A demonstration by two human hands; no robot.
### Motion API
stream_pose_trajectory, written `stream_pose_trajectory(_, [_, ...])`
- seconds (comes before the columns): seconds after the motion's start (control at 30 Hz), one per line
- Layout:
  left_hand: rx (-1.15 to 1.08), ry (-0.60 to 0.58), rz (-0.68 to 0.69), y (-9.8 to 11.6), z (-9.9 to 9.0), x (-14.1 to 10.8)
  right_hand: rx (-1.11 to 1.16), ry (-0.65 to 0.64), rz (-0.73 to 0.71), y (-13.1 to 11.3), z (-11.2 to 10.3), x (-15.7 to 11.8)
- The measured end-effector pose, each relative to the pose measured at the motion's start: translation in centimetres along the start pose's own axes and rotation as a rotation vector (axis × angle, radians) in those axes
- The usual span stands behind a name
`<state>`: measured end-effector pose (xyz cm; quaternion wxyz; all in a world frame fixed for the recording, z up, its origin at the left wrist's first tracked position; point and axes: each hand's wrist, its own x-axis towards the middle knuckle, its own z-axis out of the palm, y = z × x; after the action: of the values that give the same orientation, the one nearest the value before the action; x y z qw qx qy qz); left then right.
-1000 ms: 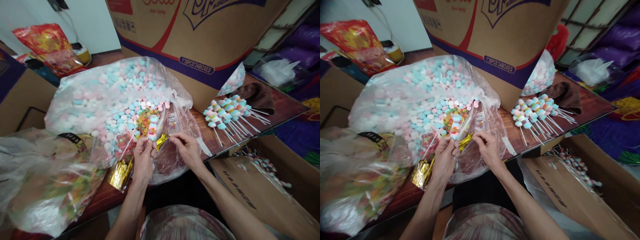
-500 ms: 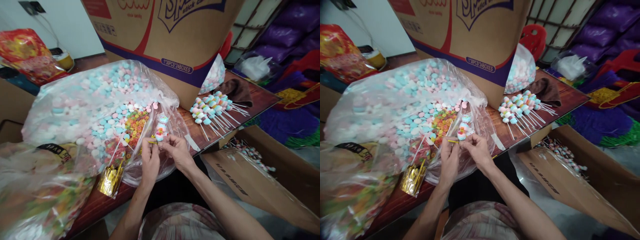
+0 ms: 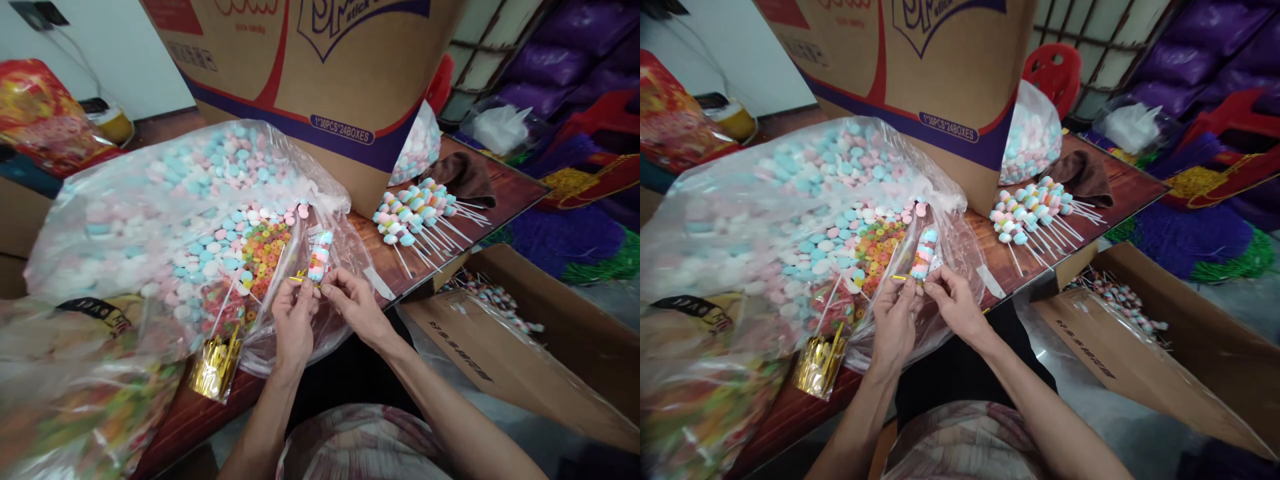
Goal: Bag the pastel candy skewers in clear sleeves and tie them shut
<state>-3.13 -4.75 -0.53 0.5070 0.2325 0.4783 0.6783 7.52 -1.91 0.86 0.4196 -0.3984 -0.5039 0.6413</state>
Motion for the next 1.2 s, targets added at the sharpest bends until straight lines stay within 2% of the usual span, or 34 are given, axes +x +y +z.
stream_pose_trajectory(0.1, [-0.158,-0.053,-0.197,1.2,0.6,0.0,0.017,0.014,-0.078,0.3,-0.5,0.1])
stream_pose_trajectory(0.17, [-0.262,-0.09,-0.406,2.3,0.7,-0.1,0.007,-0.007,-0.143,0.3,-1.1,0.2])
stream_pose_trajectory(0.23, [-0.33,-0.131,-0.626,3.1,0.6,-0.1,-0.058,-0.058,-0.206,-0.1,-1.9,0.4])
stream_pose_trajectory(0.3, [-0.331,-0.166,-0.74,3.5,0.4,0.0,-0.15,-0.132,-0.249,-0.5,-2.6,0.5])
stream_pose_trajectory(0.37, [-0.255,-0.198,-0.72,3.2,0.3,0.1,-0.283,-0.178,-0.292,-0.8,-3.1,0.4])
stream_pose_trajectory(0.47, [-0.038,-0.168,-0.458,1.9,0.3,0.0,-0.509,-0.098,-0.367,-0.6,-2.8,0.0])
stream_pose_trajectory(0.57, [0.15,-0.115,-0.171,0.5,0.4,-0.2,-0.615,0.029,-0.376,-0.2,-2.0,-0.5])
stream_pose_trajectory(0.67, [0.261,-0.114,-0.086,-0.1,0.2,-0.5,-0.677,0.073,-0.375,-0.6,-1.8,-0.8])
stream_pose_trajectory(0.77, [0.27,-0.108,-0.149,0.1,0.3,-0.4,-0.676,0.066,-0.342,-1.5,-2.5,-0.9])
stream_pose_trajectory(0.83, [0.164,-0.101,-0.266,0.6,0.8,-0.1,-0.649,0.051,-0.317,-2.0,-3.1,-0.8])
stream_pose_trajectory(0.93, [-0.074,-0.027,-0.497,1.5,1.9,0.6,-0.598,-0.007,-0.332,-2.1,-3.9,-0.8])
stream_pose_trajectory(1.0, [-0.175,0.019,-0.613,1.9,2.5,1.0,-0.627,0.015,-0.422,-1.6,-4.4,-0.8])
stream_pose_trajectory(1.07, [-0.218,0.026,-0.695,2.0,2.8,1.5,-0.745,0.098,-0.567,-1.0,-4.9,-0.8])
stream_pose_trajectory(1.2, [-0.241,-0.01,-0.766,1.8,3.2,1.9,-0.999,0.219,-0.81,0.0,-5.6,-0.7])
